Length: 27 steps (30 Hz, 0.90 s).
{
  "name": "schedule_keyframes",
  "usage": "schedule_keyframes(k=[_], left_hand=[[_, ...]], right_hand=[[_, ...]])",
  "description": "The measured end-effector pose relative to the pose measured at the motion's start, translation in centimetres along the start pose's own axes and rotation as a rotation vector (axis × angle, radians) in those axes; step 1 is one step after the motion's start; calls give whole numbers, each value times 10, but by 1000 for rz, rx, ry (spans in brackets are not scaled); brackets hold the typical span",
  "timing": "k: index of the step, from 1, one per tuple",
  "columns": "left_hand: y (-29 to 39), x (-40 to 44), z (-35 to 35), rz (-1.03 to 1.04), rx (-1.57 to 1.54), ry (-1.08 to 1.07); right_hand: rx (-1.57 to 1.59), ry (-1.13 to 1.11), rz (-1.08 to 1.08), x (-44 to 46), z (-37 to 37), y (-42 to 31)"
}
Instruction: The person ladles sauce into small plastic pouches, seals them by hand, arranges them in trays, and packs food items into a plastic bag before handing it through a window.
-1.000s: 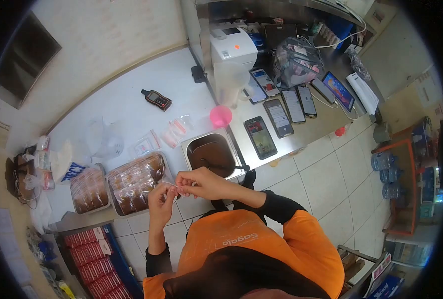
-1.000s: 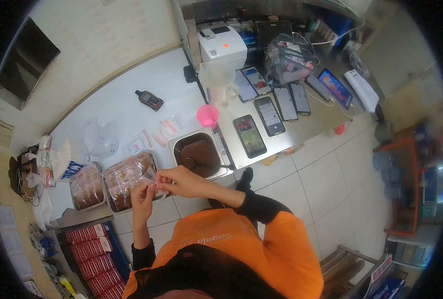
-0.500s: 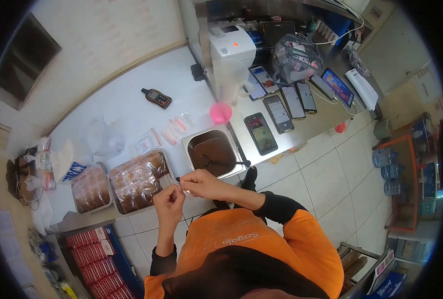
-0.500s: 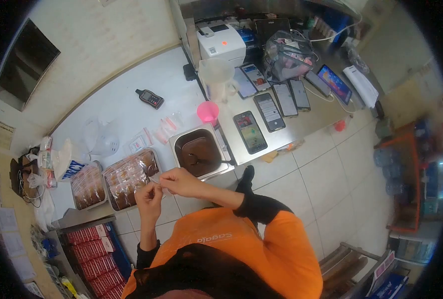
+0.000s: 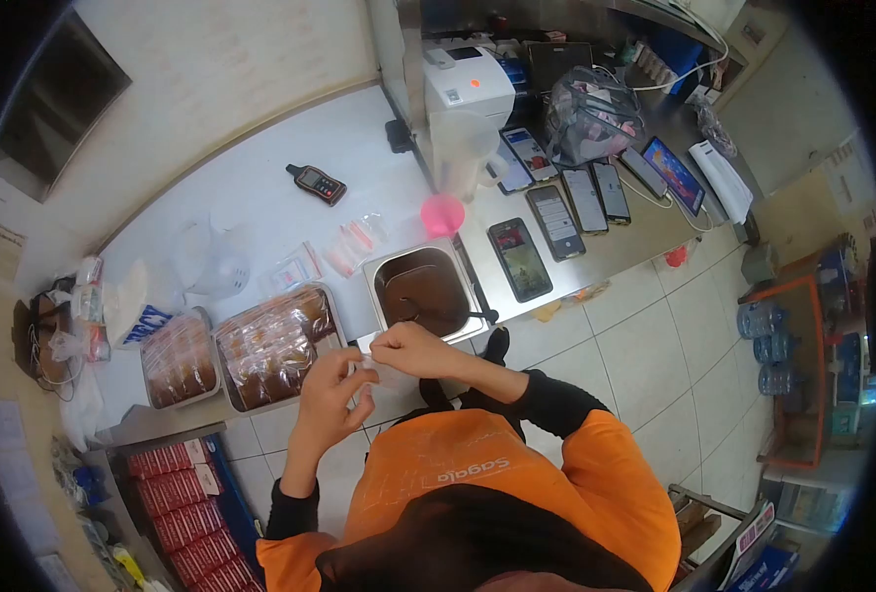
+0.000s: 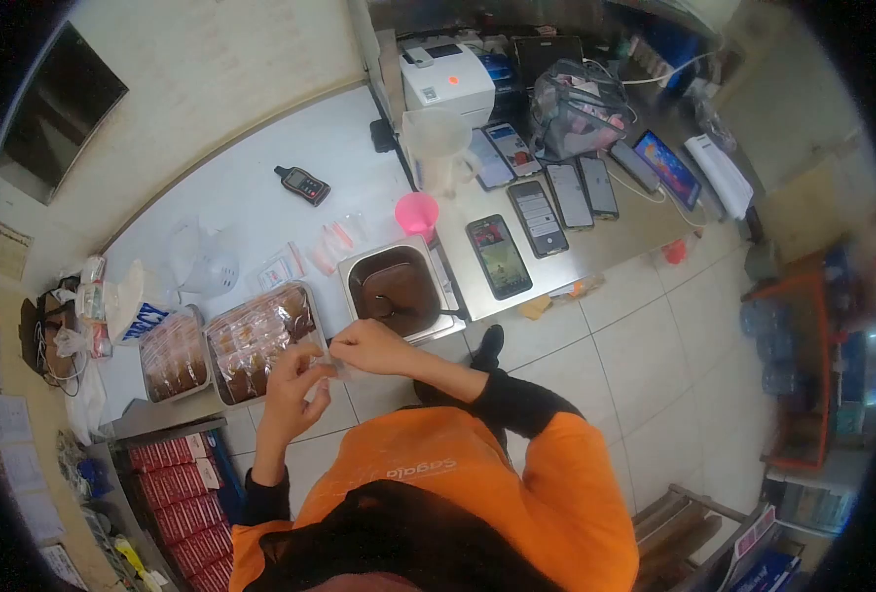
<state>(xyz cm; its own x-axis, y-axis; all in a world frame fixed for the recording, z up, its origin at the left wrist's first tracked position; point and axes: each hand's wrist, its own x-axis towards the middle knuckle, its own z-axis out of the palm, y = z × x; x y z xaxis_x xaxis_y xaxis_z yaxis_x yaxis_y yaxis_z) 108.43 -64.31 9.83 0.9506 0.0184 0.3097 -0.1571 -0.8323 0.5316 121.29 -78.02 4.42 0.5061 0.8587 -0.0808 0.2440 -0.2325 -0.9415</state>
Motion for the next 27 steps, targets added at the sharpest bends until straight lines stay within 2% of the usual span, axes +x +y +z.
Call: schedule_keyframes(k=[1,2,3,4,5,6,7,8,9,10,11,13,14,15,16,17,18,19,20,21,23,25,26,27], left_hand=[[1,2,-2,90,-65,-11],[1,3,-4,181,-129,-21],[-3,1,-6,180,-128,-18],[-11,-3,-9,56,-302,-94],[-17,-5,-9,-69,-474,-170],[-22,-6,-6,-69,-474,-167],[-26,-8,-1,-175,-670,-213],[-29,-10,4,-283,-867,-258],[-31,-7,9,-286,-869,-259],[-30,-1,15,-174,-858,-361],[-28,4,20,-59,-844,-461],[-3,9,27,-78,-794,-426],[7,10,30,-96,-741,-391],[9,2,36,-99,-742,-390],[9,-11,46,-120,-785,-545],[6,-20,54,-143,-825,-697],[-2,-23,57,-154,-824,-688],[-14,-28,57,-290,-791,-826],[-27,-33,57,-430,-753,-958],[-40,-42,58,-445,-753,-941],[-59,-59,60,-599,-1093,-584],[-57,-58,59,-635,-1214,-483],[-55,-56,59,-656,-1333,-388],[-55,-54,62,-662,-1334,-385]], right_hand=[[171,-112,18,2,0,5],[169,-115,16,-3,3,7],[394,-31,17,-14,3,-12],[619,54,19,-22,1,-25],[618,52,18,-26,-1,-28],[407,99,-183,-30,-4,-30],[193,144,-380,-34,-6,-29],[194,142,-378,-34,-9,-21],[123,-195,-480,-33,-12,-13],[51,-533,-574,-34,-13,-8],[54,-533,-571,-40,-12,-6],[-417,-606,-469,-51,-17,-26],[-418,-611,-469,-55,-9,-11],[-471,-478,-536,-61,5,17],[-522,-346,-602,-65,9,22],[-520,-355,-606,-72,8,27],[-442,-329,-541,-79,2,17],[-362,-304,-479,-86,-3,13],[-195,-62,-360,-99,2,35],[-30,174,-234,-113,8,60],[659,664,402,-120,11,71],[889,814,448,-104,0,72],[891,809,456,-94,-9,75],[869,755,444,-82,-21,80]])
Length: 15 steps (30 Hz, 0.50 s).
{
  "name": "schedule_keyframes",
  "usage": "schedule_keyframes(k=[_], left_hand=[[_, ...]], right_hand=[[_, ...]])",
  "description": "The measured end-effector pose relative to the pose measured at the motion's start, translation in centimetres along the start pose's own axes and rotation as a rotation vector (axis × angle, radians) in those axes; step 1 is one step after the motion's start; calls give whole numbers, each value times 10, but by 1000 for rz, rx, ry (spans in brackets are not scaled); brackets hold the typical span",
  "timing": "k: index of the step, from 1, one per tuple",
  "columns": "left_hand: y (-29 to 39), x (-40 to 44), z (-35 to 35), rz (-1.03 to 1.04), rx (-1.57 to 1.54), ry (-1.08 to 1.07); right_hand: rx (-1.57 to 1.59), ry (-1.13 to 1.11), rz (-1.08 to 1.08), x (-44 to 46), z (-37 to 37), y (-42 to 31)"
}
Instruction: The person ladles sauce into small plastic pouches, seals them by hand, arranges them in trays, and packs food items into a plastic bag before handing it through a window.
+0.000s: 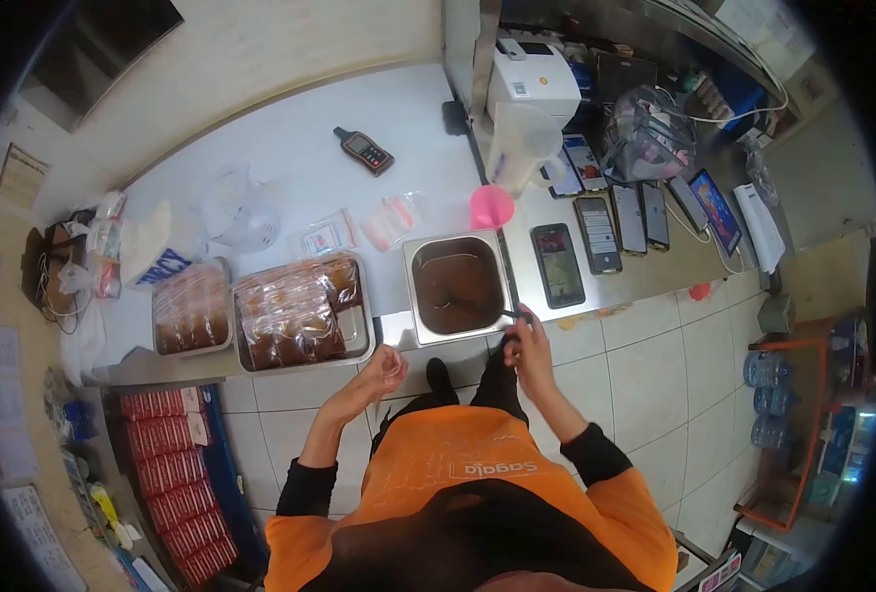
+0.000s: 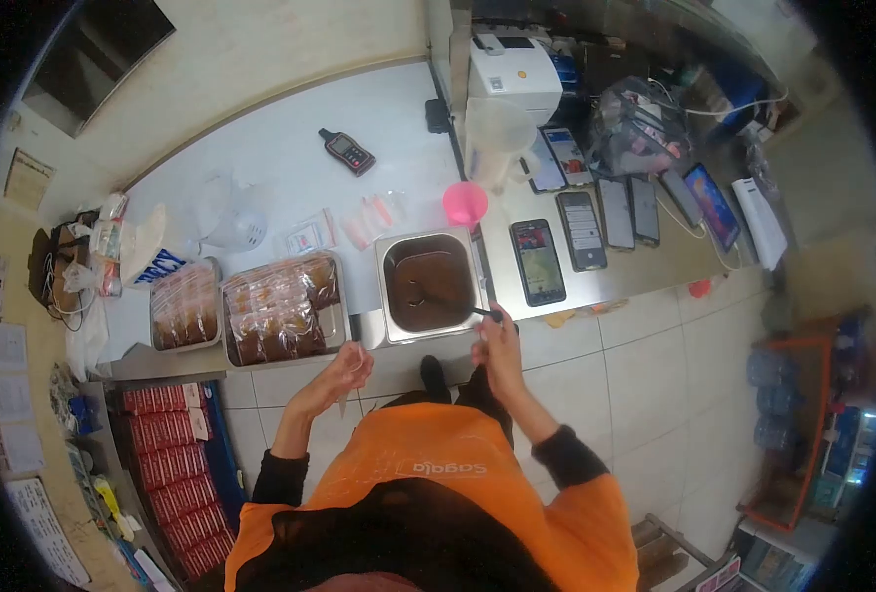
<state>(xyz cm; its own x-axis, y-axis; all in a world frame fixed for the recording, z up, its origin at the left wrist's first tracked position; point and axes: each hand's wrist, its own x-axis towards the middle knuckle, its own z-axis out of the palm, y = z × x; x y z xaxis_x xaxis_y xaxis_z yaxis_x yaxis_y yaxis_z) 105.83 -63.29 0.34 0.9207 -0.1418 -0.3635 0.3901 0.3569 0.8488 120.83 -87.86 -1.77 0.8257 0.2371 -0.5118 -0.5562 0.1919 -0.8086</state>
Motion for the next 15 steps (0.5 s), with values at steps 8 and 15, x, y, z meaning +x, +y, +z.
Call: schedule_keyframes(k=[8,15], left_hand=[[-20,9,2,223,239,100],[-32,6,11,338,597,413]], right_hand=[[-806,-385,-734,32,-6,-29],[-394,-363,-253,73,-31,-8]])
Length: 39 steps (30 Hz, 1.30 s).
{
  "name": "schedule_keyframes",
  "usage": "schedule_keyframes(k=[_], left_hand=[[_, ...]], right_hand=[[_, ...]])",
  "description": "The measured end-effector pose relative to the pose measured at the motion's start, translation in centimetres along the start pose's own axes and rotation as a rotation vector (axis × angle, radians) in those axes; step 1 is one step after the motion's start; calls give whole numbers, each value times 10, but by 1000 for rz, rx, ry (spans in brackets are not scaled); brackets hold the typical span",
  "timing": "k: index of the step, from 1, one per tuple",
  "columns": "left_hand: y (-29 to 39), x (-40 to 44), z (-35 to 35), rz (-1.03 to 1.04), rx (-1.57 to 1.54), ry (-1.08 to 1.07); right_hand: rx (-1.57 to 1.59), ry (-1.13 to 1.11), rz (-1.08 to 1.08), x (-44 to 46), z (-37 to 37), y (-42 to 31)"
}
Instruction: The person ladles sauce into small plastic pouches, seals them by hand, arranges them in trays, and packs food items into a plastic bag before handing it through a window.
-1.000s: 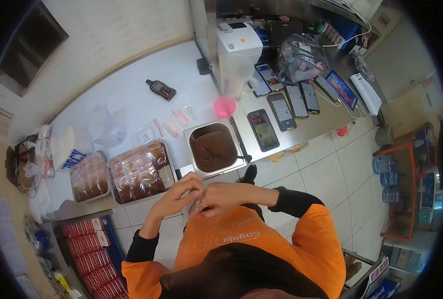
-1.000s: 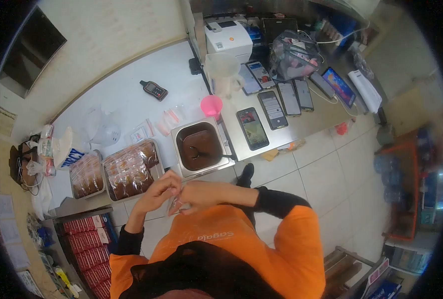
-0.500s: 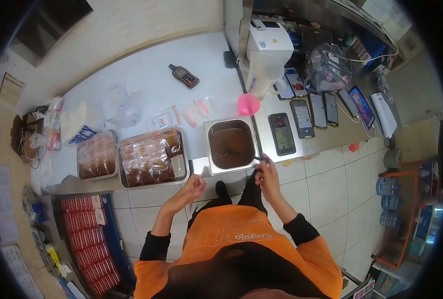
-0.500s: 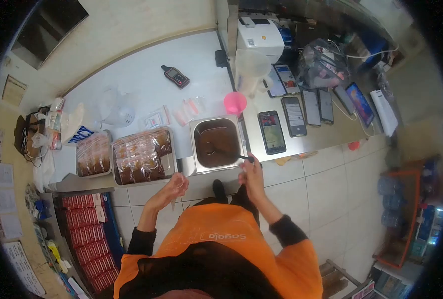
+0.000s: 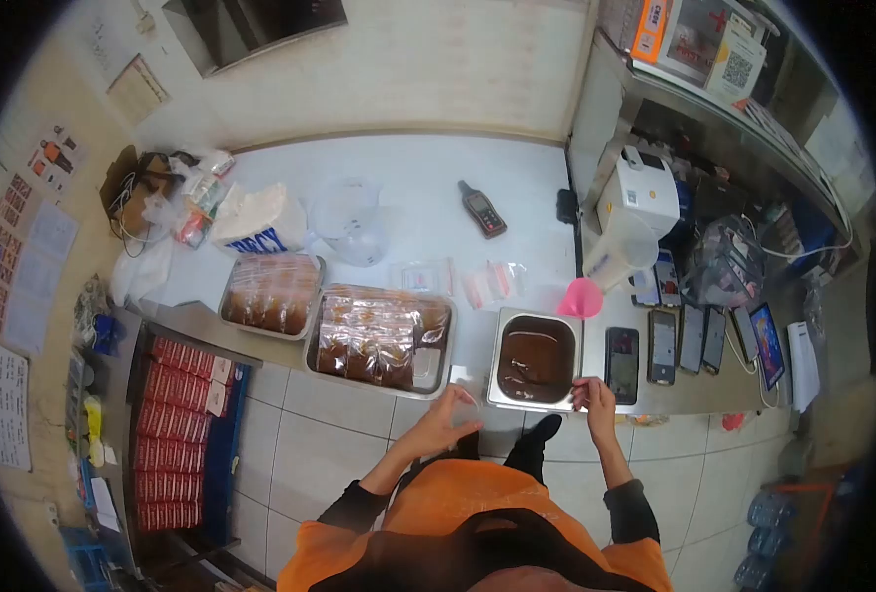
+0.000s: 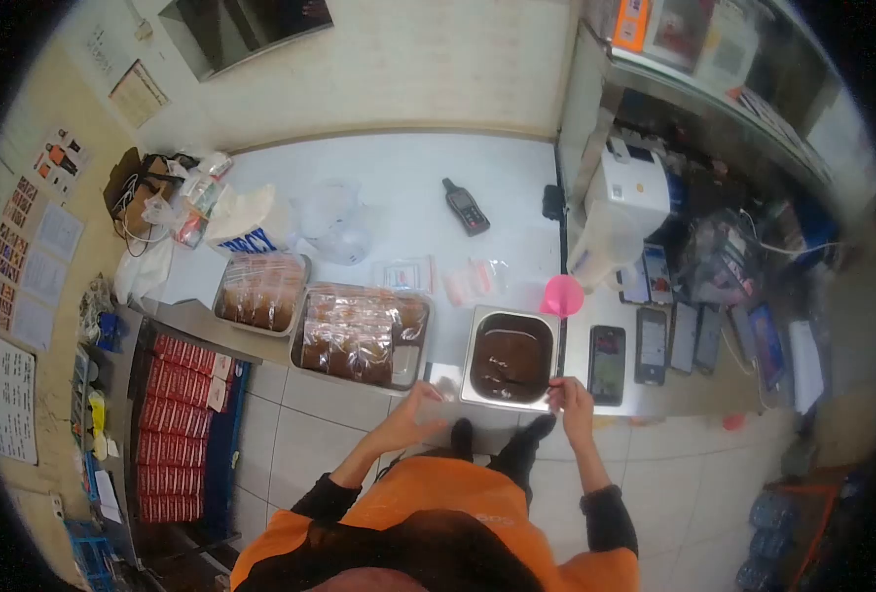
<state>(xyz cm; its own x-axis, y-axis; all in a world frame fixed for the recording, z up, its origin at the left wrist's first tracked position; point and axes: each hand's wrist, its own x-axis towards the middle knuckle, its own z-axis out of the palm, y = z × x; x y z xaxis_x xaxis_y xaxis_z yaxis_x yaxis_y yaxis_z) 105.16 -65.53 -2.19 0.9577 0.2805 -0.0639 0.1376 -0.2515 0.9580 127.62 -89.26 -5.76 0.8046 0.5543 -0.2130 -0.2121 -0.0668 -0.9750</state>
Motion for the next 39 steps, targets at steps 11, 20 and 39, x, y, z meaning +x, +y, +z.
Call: schedule_keyframes(k=[11,20,39], left_hand=[[4,28,3,217,646,223],[16,101,16,350,716,337],[55,149,47,438,526,391]], right_hand=[[673,269,307,-14,-15,28],[744,351,67,-13,-23,-57],[365,365,-430,-26,23,-157]])
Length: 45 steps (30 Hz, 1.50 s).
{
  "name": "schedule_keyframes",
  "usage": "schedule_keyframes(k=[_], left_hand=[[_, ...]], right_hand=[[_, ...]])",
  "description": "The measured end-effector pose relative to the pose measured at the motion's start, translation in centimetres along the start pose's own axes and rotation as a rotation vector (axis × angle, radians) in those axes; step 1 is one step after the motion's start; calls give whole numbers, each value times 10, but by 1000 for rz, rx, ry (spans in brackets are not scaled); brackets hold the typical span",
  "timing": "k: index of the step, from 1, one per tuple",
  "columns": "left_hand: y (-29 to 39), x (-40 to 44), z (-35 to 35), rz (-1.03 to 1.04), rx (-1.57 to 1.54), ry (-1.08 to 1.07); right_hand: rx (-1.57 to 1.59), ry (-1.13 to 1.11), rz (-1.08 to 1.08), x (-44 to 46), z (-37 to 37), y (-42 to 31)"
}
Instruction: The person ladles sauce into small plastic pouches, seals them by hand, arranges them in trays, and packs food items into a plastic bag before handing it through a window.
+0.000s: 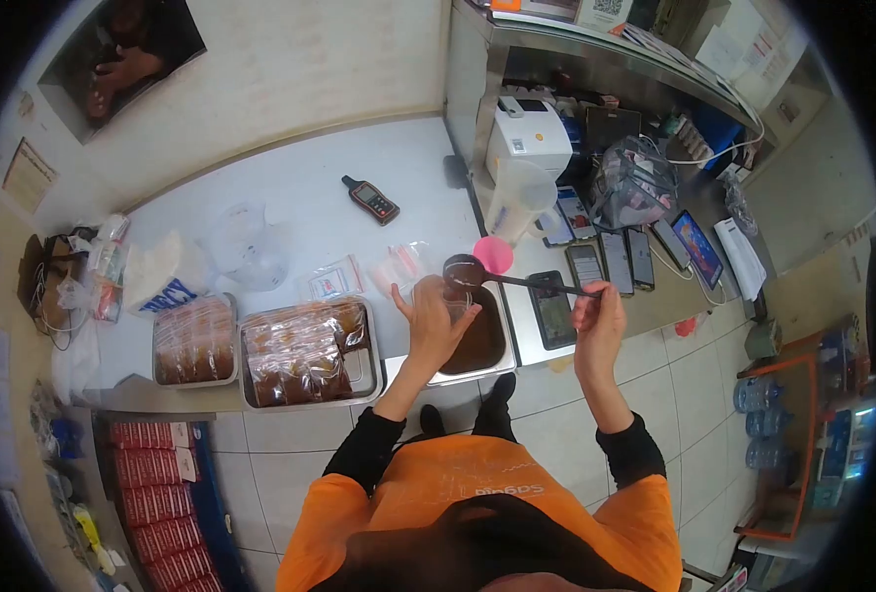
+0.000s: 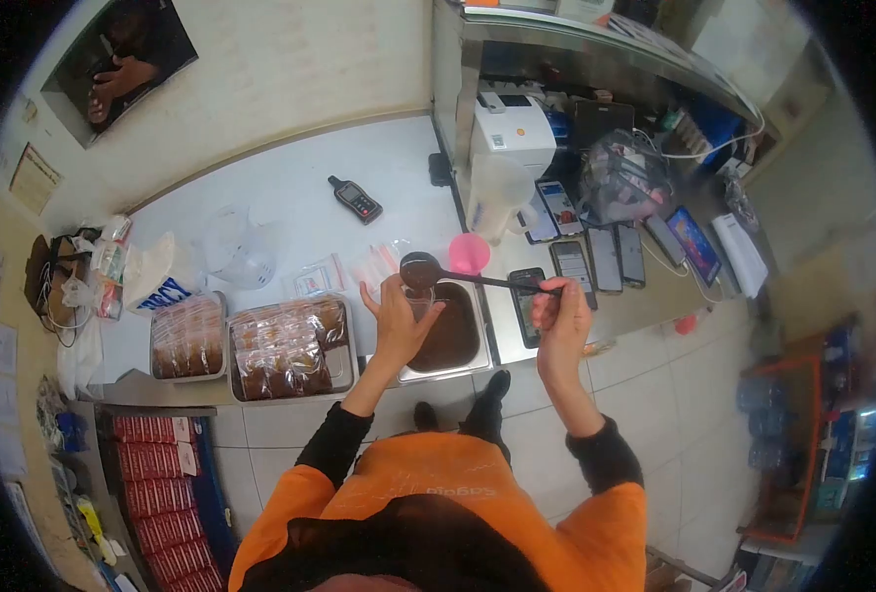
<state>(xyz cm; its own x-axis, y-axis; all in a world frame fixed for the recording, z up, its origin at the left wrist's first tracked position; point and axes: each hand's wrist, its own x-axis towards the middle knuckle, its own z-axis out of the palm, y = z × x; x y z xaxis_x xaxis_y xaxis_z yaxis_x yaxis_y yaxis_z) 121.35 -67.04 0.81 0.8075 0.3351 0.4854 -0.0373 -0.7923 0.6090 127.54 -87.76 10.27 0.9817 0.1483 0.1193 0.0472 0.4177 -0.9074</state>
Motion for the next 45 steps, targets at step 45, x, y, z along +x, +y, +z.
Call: schedule_keyframes(k=[45], left_hand=[[79,-81,-53,-619,-66,253]], right_hand=[[-765,-1071,-234,-43,58,69]])
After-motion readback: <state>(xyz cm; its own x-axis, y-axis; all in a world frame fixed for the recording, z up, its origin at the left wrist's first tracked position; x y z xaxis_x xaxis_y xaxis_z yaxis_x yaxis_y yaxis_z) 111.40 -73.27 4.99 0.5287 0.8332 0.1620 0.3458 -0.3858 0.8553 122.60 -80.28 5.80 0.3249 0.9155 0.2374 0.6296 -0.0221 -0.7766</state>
